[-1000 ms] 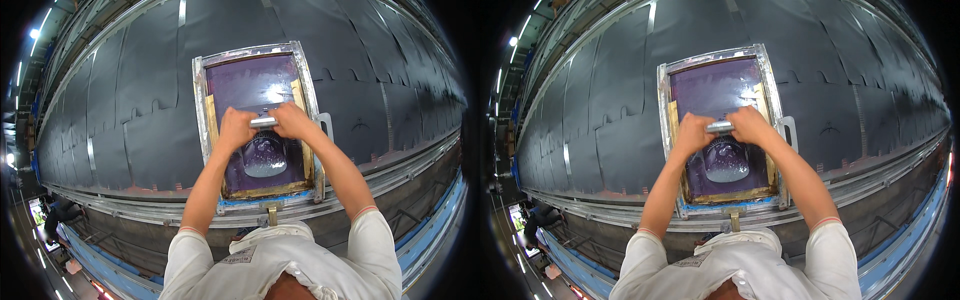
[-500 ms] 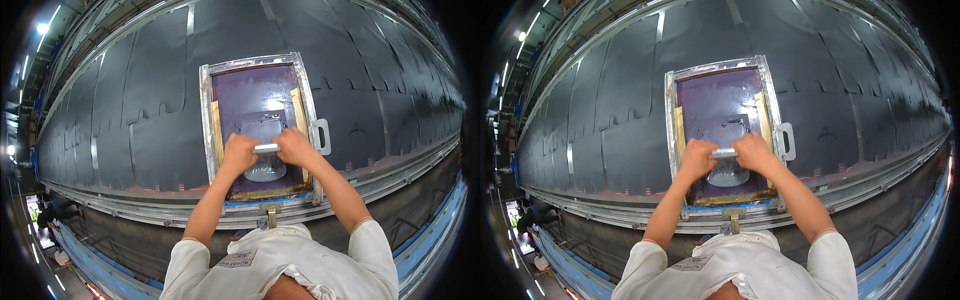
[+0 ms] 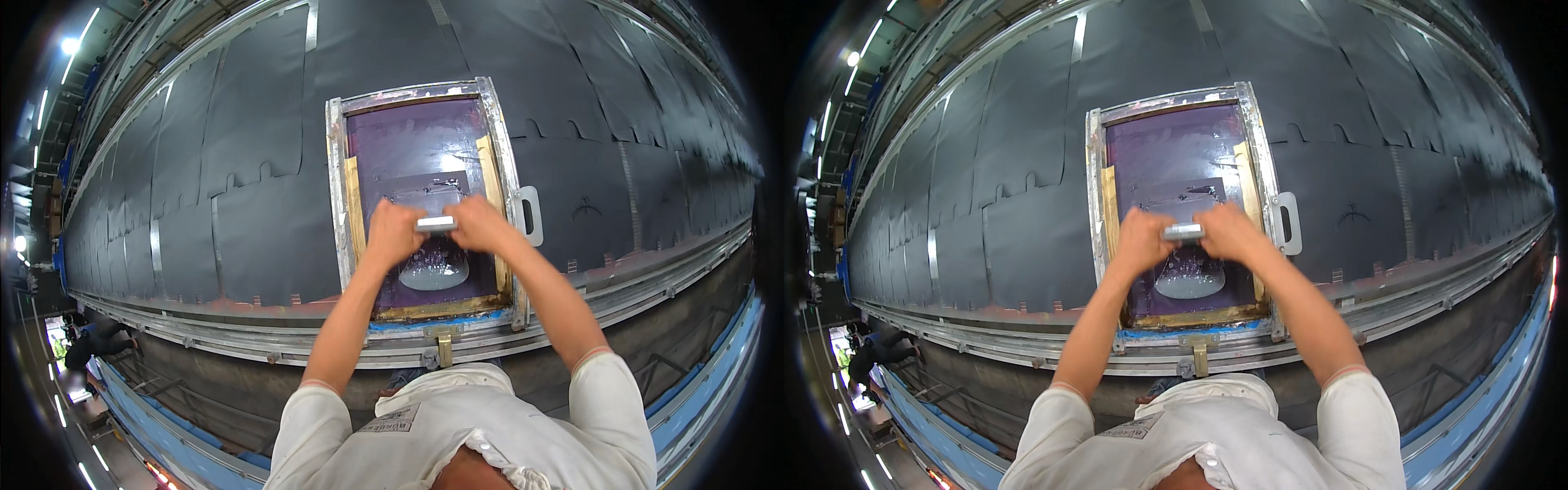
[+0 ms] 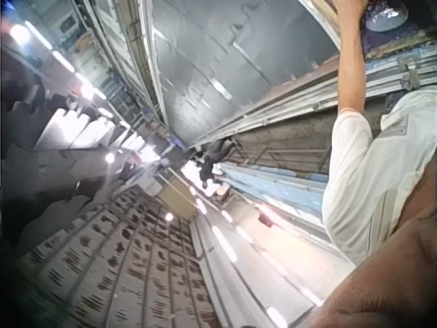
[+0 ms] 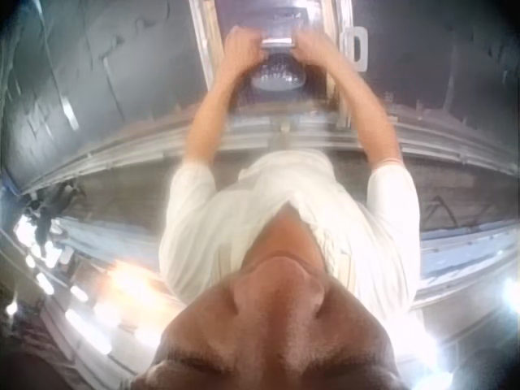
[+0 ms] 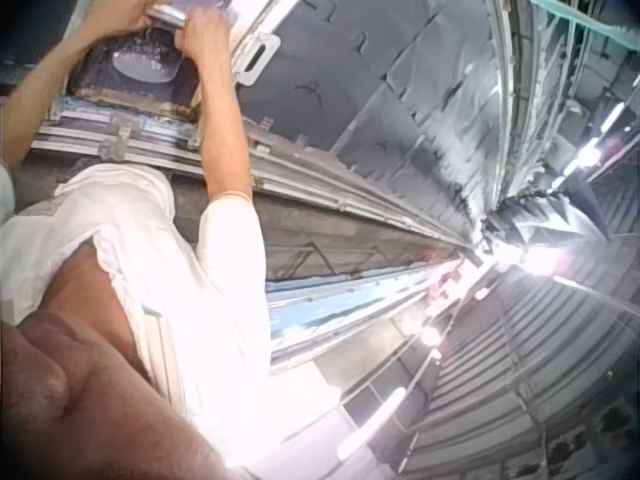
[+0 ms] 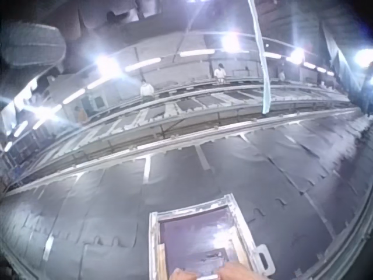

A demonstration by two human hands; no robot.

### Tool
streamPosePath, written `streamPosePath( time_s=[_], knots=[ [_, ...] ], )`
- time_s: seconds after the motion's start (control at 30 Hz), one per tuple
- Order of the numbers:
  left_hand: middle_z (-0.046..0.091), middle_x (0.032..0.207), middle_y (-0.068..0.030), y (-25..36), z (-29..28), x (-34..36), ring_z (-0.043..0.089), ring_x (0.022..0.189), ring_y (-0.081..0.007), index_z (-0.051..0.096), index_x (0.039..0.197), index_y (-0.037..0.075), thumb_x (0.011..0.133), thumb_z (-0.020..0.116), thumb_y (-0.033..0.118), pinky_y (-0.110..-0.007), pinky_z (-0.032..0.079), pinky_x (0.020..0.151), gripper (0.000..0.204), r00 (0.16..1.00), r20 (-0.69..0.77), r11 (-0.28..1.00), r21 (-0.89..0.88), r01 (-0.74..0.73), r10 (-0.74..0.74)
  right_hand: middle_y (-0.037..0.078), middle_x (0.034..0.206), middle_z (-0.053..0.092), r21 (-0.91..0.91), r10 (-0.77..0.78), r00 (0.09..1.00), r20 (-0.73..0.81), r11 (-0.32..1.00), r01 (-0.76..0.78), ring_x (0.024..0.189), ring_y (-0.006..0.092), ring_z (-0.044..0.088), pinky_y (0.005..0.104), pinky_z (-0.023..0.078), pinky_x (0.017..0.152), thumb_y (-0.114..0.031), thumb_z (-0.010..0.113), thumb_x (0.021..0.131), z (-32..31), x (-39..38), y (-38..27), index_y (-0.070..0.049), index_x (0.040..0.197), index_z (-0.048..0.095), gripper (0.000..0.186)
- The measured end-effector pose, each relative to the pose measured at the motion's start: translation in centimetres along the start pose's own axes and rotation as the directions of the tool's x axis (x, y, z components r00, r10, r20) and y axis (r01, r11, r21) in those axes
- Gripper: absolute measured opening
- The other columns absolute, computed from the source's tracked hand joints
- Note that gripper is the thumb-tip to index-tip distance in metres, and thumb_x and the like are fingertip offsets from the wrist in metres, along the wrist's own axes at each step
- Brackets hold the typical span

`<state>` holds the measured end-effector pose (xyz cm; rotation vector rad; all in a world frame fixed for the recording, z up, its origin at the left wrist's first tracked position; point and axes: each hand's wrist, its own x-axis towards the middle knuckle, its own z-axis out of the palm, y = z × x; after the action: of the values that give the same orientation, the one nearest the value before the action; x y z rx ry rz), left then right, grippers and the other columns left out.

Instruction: The person uses a squeegee to spread purple ink across a screen printing frame. They repeatedly pull the squeegee from the top to the bottom of the frame to ensure even coverage of the ink on the mesh surface.

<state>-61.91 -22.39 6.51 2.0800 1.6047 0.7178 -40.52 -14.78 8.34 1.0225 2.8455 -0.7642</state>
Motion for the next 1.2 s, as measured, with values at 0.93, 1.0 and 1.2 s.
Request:
streamPosePath(
  time_s=[0.93, 1.0, 1.2],
  knots=[
    [0.075, 0.114, -0.0023, 5.3, 5.6, -12.1, 0.068, 0.096, -0.0241, 0.074, 0.109, 0.011, 0.057, 0.074, -0.005, -0.04, 0.049, 0.08, 0.054, 0.958, -0.285, 0.999, 0.006, -0.041, 0.041, 0.01, 0.078, 0.069, 0.643, 0.71, 0.517, -0.479, 0.684, -0.344, 0.068, 0.0188, 0.062, 0.0361, 0.049, 0.066, -0.028, 0.069, 0.097, -1.5, -3.5, 9.2, -0.003, 0.102, 0.071, 0.025],
    [0.076, 0.112, -0.0026, 3.5, 3.2, -12.6, 0.068, 0.096, -0.025, 0.074, 0.109, 0.012, 0.059, 0.075, -0.004, -0.04, 0.05, 0.081, 0.053, 0.965, -0.261, 0.999, 0.029, 0.016, -0.008, 0.008, 0.075, 0.067, 0.731, 0.774, 0.488, -0.405, 0.594, -0.336, 0.065, 0.0159, 0.057, 0.0354, 0.047, 0.064, -0.027, 0.069, 0.097, 0.1, -2.5, 7.6, -0.004, 0.101, 0.071, 0.024],
    [0.076, 0.101, -0.0036, -7.8, -4.2, -18.2, 0.068, 0.091, -0.0277, 0.076, 0.098, 0.011, 0.064, 0.072, 0.001, -0.044, 0.05, 0.081, 0.036, 0.967, -0.252, 0.989, 0.129, 0.07, -0.035, 0.015, 0.094, 0.073, 0.627, 0.643, 0.528, -0.555, 0.74, -0.241, 0.084, 0.0345, 0.069, 0.0445, 0.053, 0.079, -0.026, 0.064, 0.099, 9.4, 7.4, -2.7, -0.005, 0.101, 0.069, 0.021]
  ],
)
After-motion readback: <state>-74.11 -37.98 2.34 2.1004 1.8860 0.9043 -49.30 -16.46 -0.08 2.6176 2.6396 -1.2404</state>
